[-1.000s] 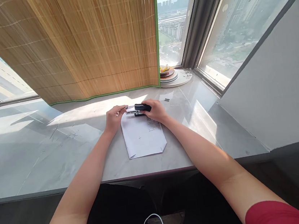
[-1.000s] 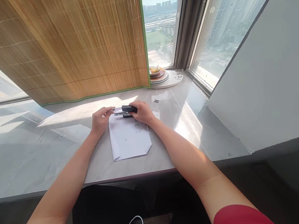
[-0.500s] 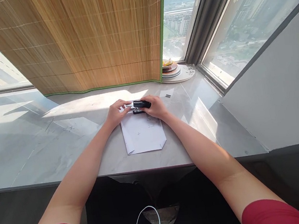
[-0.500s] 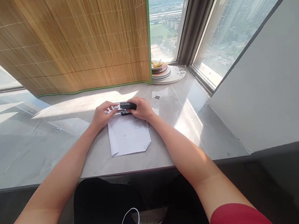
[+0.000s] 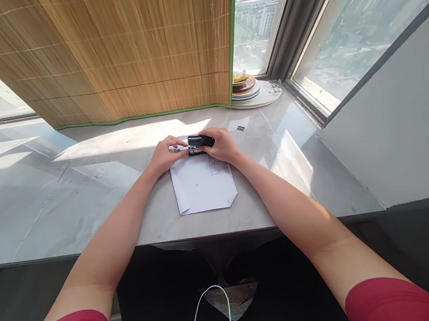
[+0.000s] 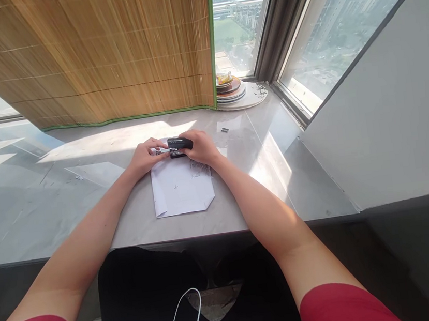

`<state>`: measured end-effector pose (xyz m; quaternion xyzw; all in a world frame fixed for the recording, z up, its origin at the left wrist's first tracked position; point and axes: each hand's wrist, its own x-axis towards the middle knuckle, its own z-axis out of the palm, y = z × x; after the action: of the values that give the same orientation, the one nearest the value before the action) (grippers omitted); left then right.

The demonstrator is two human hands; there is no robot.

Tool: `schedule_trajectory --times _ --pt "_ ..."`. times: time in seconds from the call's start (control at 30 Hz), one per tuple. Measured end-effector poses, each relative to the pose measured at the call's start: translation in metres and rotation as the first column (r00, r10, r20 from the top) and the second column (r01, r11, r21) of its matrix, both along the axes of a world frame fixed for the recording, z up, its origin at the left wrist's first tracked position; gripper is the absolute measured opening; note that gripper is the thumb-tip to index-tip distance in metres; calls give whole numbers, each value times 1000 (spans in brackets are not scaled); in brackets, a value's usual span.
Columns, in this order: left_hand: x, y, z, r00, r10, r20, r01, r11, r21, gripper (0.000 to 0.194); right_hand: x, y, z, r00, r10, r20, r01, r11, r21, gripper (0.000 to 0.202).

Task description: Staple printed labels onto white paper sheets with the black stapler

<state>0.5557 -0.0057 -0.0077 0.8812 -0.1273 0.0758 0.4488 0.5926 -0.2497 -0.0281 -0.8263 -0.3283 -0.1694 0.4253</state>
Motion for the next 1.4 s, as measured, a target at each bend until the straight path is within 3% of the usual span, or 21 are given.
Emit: schedule_trajectory --times 0.33,0.67,1.4 --pt "1 2 -2 1000 3 9 -3 1000 -21 38 -3 0 4 1000 -9 2 9 1000 -18 29" --pt "-1 4 0 1000 12 -20 -13 999 -45 42 0 -3 2 1000 -8 -24 9 999 51 29" --pt "-2 10 -1 999 53 -3 -53 994 -99 34 3 -18 7 997 -46 -54 53 989 137 31"
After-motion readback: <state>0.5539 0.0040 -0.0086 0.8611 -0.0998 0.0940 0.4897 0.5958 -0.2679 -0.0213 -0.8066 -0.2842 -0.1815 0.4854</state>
